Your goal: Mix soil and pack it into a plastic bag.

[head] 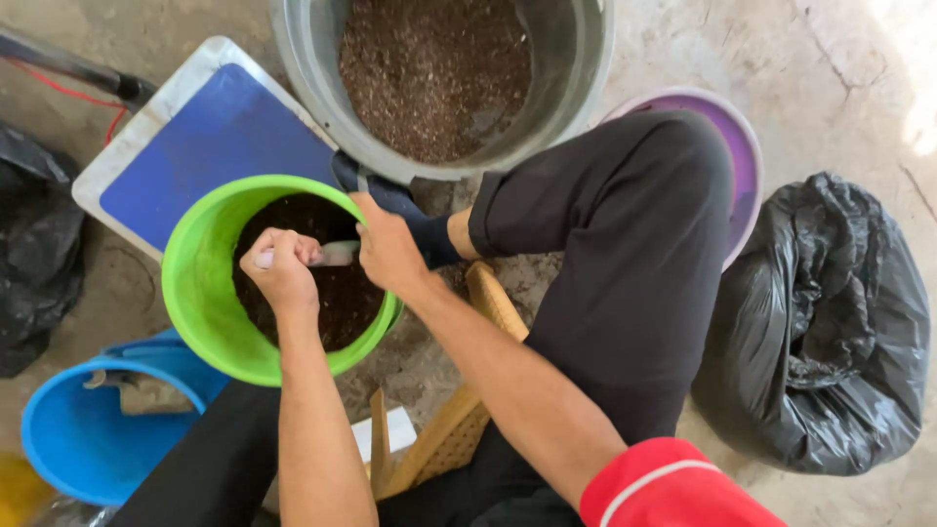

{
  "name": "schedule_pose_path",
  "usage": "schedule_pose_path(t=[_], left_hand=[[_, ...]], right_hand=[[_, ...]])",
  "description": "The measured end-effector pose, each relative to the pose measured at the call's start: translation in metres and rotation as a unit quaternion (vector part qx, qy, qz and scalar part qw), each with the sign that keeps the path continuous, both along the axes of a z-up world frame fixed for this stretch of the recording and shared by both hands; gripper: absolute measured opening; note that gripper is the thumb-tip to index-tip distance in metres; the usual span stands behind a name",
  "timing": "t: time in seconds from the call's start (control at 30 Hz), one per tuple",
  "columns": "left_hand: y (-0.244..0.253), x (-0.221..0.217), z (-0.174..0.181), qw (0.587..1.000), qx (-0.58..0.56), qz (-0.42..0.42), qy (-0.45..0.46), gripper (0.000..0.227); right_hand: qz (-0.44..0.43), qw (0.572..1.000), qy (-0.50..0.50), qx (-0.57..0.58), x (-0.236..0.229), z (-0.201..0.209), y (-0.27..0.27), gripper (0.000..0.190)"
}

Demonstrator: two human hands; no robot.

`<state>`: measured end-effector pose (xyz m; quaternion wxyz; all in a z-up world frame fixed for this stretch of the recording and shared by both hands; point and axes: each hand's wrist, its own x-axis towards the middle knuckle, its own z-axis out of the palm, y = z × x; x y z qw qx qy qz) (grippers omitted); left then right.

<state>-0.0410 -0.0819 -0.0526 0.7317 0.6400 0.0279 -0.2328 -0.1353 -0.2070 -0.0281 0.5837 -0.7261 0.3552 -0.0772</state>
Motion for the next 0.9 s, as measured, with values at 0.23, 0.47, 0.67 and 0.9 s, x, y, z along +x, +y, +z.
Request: schedule_pose_path(t=[0.23,0.47,0.67,0.9], left_hand=[[0.040,0.030,0.086,0.993,-0.036,0.059,-0.095,0.030],[-0.003,-0.019,-0.043,0.979,-0.049,0.152,-0.123,0.021],[-0.040,-0.019,-0.058,0.987,0.124,0.077,-0.066,0.028],[0.017,0.005,0.042,1.000,0.008,0.012,-0.010,0.029]], right_hand=[[0.086,0.994,-0.055,-0.039,0.012,0.013,-0.013,0.034],[-0.065,0.992,0.079,-0.073,-0.030,0.016,0.035,0.046],[-0.014,0.994,0.080,-0.079,-0.037,0.004,0.020,0.032],[0.184,0.980,0.050,-0.054,0.018,0.000,-0.043,0.029]])
